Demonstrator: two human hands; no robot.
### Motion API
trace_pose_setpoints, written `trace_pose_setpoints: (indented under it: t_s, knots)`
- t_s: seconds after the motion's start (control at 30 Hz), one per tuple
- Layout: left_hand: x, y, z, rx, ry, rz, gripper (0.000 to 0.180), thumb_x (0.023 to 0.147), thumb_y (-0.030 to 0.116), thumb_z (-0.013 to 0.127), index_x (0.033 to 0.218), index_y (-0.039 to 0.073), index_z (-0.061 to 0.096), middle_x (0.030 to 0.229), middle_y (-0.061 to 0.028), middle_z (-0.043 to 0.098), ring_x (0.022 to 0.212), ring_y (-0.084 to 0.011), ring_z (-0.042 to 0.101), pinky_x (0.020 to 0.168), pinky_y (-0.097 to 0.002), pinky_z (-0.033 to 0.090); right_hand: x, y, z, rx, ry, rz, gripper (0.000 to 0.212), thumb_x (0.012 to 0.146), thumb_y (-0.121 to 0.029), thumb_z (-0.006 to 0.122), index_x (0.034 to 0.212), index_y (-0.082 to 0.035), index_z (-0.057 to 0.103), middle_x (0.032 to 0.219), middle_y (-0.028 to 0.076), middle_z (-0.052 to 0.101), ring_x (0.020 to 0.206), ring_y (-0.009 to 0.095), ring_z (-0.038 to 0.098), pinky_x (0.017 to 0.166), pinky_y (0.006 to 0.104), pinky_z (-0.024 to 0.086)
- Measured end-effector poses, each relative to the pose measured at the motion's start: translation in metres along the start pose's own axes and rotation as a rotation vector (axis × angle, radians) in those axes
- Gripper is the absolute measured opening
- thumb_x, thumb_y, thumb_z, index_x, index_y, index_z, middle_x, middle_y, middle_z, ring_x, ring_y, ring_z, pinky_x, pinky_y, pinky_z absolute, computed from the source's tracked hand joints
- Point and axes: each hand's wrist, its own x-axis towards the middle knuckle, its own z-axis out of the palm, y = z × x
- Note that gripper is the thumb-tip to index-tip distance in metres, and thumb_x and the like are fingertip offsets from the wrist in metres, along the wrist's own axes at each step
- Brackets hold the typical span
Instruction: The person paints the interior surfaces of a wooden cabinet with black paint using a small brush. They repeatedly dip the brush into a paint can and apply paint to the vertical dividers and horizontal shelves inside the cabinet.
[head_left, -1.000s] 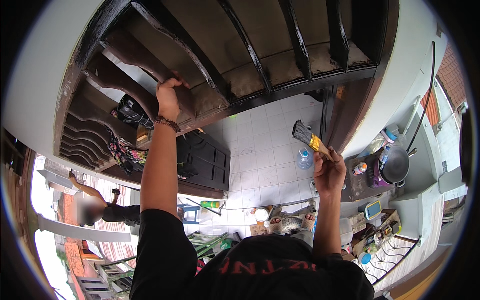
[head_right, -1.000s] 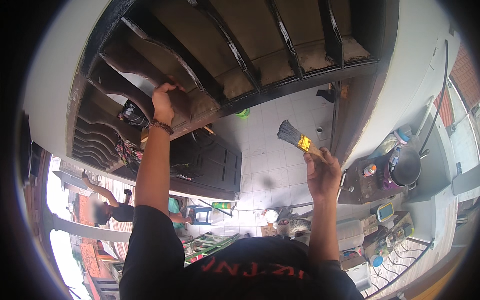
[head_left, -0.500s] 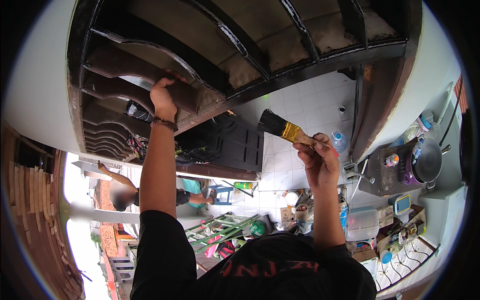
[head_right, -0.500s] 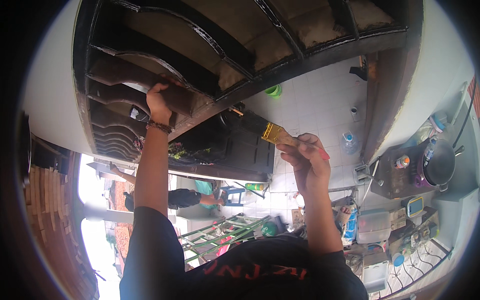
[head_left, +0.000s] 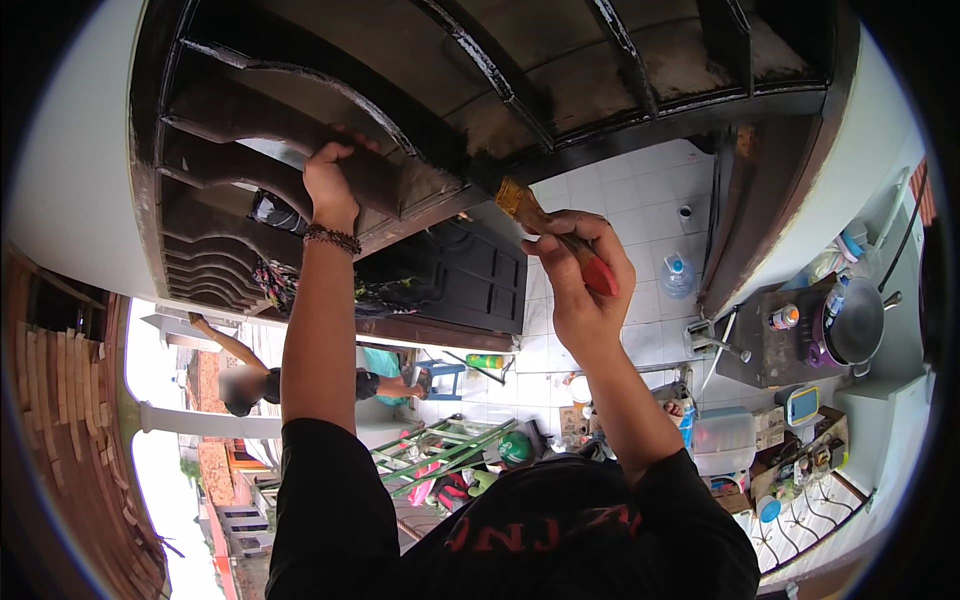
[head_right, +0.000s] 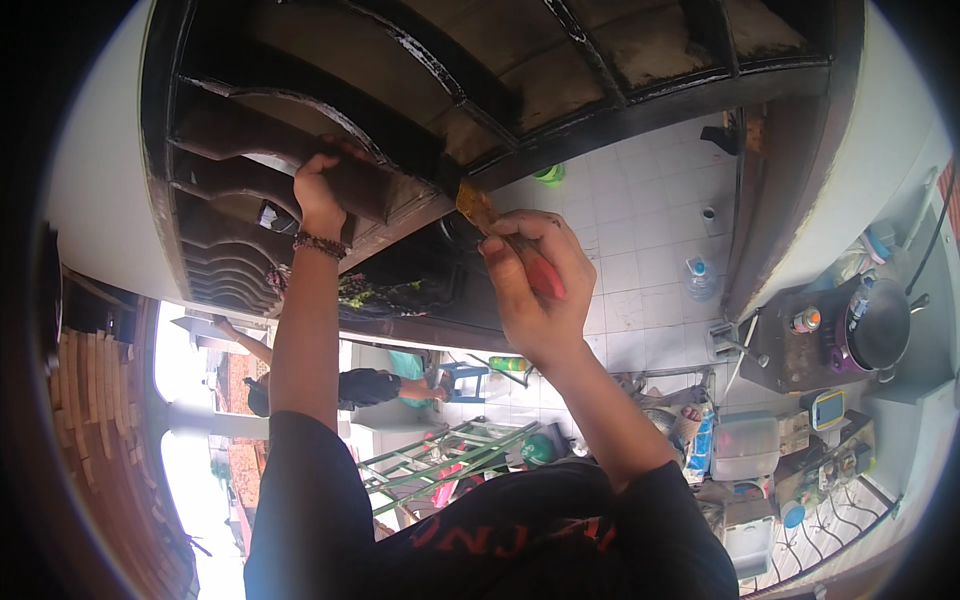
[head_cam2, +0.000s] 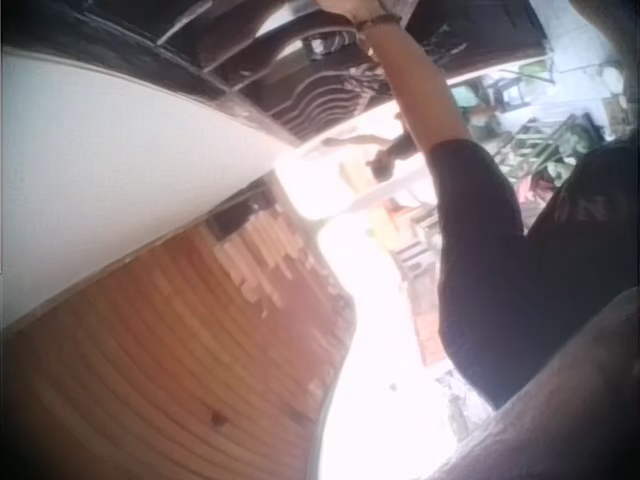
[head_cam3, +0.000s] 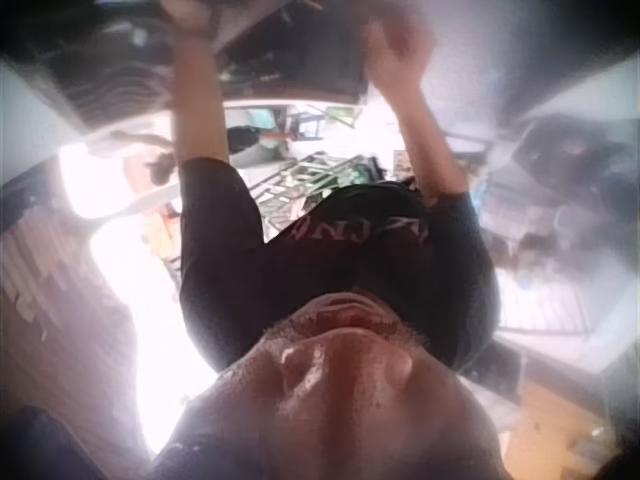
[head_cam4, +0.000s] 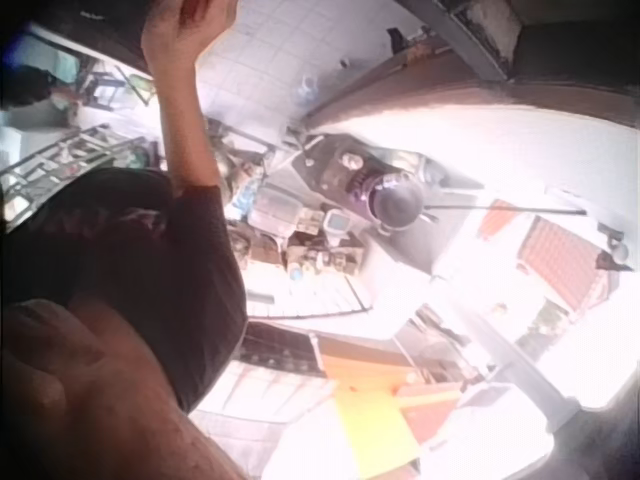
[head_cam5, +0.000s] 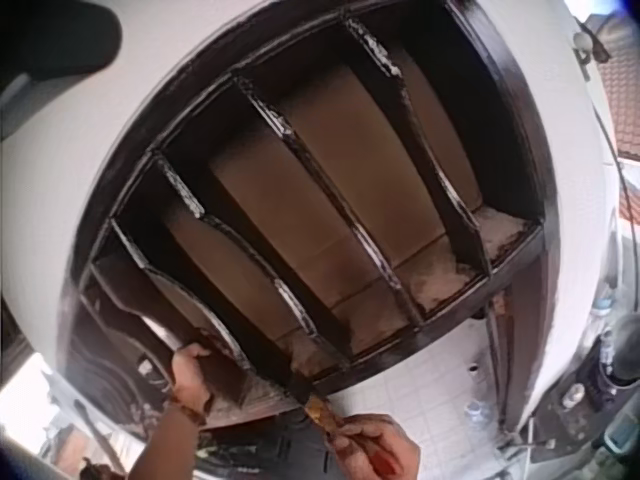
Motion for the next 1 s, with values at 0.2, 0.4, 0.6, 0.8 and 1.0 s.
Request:
trace_pose_setpoints:
  t_s: [0.2,0.4,0.6,0.8,1.0]
  knots:
    - [-0.001,-0.001,0.002,0.009,0.013,0.027,0.032,0.07,-0.001,0.049,0.101,-0.001,0.055,0.082,-0.0175,0.06,0.077,-0.035,0.062,0.077,-0.0459,0.052,0.004,0.011,0.014,-0.244,-0.009,-0.166,0.014,0.086,0.002,0.066,0.099,-0.001,0.064,0.095,0.012,0.065,0.082,0.022,0.065,0.073,0.0283,0.051]
    - [-0.001,-0.002,0.003,-0.004,0.009,0.032,0.033,0.069,-0.002,0.049,0.102,-0.003,0.054,0.082,-0.0177,0.059,0.076,-0.035,0.062,0.075,-0.045,0.052,-0.003,0.011,0.024,-0.19,0.028,-0.201,0.014,0.084,0.003,0.066,0.097,0.0,0.064,0.094,0.012,0.065,0.08,0.022,0.065,0.072,0.0283,0.05]
    - [0.0,0.0,0.002,0.012,0.021,0.051,0.034,0.069,-0.002,0.049,0.102,-0.005,0.055,0.082,-0.0174,0.059,0.073,-0.0344,0.062,0.073,-0.0445,0.052,-0.004,0.01,0.022,-0.364,-0.108,-0.051,0.012,0.096,-0.002,0.06,0.106,0.006,0.057,0.105,0.013,0.063,0.094,0.019,0.067,0.084,0.031,0.058]
    - [0.003,-0.003,0.001,-0.004,0.029,0.046,0.033,0.069,-0.002,0.049,0.101,-0.005,0.056,0.082,-0.0176,0.059,0.072,-0.0341,0.062,0.072,-0.0442,0.052,0.001,0.008,0.023,-0.332,-0.033,-0.162,0.012,0.097,-0.002,0.058,0.106,0.006,0.057,0.102,0.016,0.066,0.096,0.019,0.067,0.084,0.0335,0.059]
    - [0.002,-0.002,-0.001,0.063,0.029,0.015,0.033,0.072,0.001,0.05,0.105,0.001,0.054,0.087,-0.0164,0.059,0.081,-0.0358,0.063,0.08,-0.0472,0.052,0.011,0.0,0.037,-0.126,-0.11,-0.004,0.015,0.096,-0.003,0.058,0.108,0.007,0.056,0.104,0.017,0.066,0.097,0.023,0.069,0.085,0.036,0.059]
